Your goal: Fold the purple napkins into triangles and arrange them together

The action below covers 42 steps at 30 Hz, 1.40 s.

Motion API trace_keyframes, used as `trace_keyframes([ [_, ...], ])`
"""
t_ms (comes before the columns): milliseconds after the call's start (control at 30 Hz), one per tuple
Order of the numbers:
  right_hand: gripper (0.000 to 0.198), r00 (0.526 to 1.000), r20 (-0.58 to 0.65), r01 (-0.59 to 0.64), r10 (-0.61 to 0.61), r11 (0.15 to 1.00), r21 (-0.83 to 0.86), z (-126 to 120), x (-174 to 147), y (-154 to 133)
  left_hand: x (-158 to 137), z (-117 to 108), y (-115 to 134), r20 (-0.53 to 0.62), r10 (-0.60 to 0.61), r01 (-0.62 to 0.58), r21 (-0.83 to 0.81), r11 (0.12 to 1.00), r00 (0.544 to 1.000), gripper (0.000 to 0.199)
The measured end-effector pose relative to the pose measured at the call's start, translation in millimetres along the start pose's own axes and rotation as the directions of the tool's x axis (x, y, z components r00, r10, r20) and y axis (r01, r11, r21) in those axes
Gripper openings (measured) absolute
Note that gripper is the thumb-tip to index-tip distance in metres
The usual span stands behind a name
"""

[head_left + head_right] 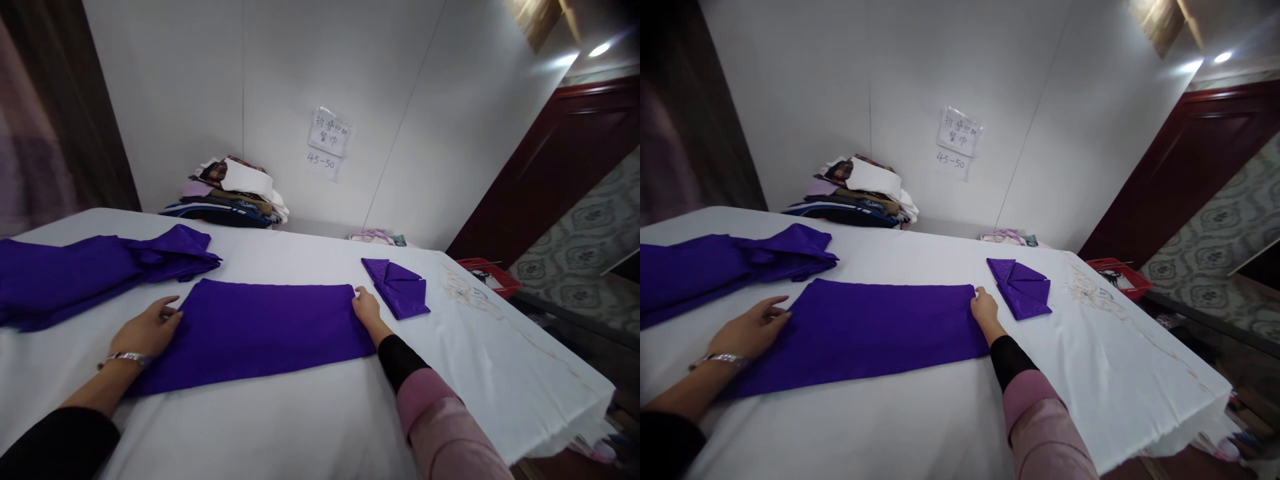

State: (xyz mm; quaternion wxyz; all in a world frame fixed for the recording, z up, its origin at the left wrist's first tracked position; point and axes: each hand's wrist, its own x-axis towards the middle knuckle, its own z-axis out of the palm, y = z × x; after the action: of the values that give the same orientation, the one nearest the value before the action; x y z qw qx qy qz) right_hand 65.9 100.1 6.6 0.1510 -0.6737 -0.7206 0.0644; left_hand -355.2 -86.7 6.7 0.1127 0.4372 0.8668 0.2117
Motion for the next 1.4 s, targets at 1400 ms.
trace_keyframes([
  [1400,0.058,0.762,0.264,0.626,-0.591,0.777,-0.066,27.1,-74.1,-45.4,-36.3,14.1,39.7,-0.153,0.109,-0.078,0.193,0.978,0.982,0.035],
])
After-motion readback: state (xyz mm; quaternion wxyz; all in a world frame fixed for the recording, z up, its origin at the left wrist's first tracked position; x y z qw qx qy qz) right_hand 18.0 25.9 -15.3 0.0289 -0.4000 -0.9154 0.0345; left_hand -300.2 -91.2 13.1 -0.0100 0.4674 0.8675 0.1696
